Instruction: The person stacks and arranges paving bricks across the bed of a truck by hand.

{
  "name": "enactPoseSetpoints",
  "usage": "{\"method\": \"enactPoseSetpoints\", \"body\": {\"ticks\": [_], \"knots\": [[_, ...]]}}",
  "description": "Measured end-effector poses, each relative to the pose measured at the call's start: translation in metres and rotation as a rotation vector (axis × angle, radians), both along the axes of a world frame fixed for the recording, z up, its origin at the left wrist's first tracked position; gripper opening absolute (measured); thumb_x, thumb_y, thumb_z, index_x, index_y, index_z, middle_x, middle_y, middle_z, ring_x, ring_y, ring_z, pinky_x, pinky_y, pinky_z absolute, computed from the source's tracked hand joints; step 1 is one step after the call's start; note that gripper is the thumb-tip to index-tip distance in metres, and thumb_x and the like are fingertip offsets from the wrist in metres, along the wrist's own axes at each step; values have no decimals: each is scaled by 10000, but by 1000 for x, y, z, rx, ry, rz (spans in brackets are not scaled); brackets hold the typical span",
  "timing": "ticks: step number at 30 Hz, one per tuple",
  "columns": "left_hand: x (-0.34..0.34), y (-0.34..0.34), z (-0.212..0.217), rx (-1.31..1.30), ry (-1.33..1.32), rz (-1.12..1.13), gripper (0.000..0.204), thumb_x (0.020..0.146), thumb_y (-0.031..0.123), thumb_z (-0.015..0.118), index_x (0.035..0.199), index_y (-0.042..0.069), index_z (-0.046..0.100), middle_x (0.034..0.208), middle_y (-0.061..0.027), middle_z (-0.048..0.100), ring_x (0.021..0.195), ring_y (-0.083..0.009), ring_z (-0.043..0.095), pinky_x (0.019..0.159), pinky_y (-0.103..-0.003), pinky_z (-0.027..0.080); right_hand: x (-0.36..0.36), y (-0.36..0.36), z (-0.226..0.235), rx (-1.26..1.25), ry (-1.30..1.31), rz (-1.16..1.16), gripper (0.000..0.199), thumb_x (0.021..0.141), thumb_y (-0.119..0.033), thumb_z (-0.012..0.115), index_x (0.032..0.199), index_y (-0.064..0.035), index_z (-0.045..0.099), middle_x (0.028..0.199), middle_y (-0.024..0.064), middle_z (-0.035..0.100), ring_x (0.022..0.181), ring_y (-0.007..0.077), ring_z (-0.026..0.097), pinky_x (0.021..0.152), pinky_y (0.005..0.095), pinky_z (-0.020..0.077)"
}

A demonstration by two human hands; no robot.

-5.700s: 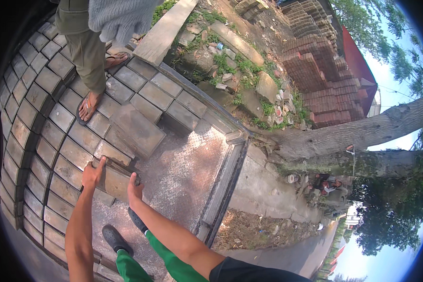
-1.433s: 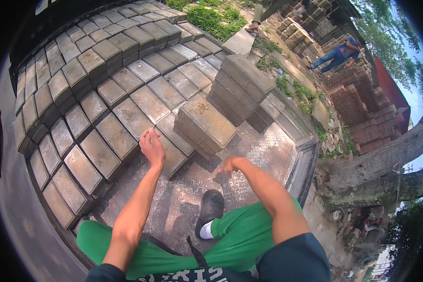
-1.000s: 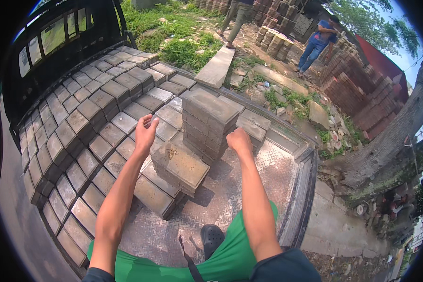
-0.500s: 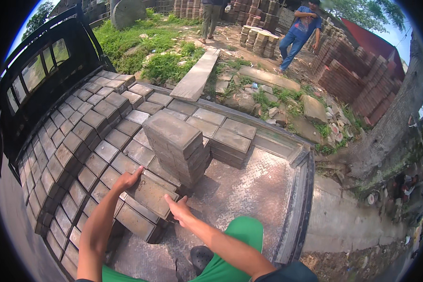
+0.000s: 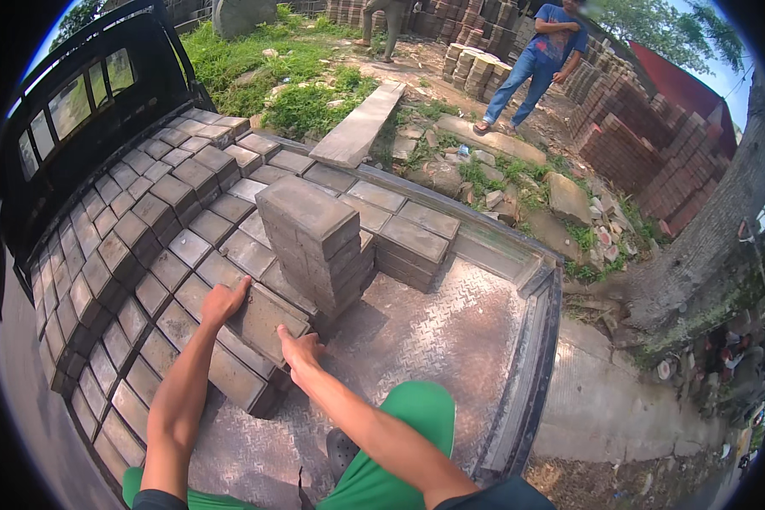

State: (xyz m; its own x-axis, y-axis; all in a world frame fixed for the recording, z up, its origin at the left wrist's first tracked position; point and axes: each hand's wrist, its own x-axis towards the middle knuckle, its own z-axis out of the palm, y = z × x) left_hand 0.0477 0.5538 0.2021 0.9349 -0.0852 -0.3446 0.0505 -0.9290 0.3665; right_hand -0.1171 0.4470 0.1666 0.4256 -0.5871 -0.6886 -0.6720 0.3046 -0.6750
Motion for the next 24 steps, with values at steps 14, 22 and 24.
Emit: {"method": "enactPoseSetpoints", "body": {"ticks": [14,22,24], "knots": [[-34,79,14,-444,56,283,1042,789,790,492,1145,-183,603,1224,-323,599,1185,-410,581,980,-437,442,-22,1,71,49,-493,290,877,759,-182,823,1373,142,287,1316,245,469,1147,285,556,941,391,496],[-98,223,-10,-631,275,418,1074,765,865,450,1365,-23,526,1422,-247,478,1330,-384,444,1090,-518,333,-54,100,60,156,-384,464,758,785,-217,808,1330,78,371,1231,191,551,1086,254,580,917,444,487],[-126,260,-27,-675,362,519,1086,757,874,449,1356,-28,530,1425,-239,477,1318,-375,457,1077,-546,336,-68,120,26,405,-218,520,458,856,-285,739,1216,-65,562,1196,89,585,1108,223,557,878,505,475]]}}
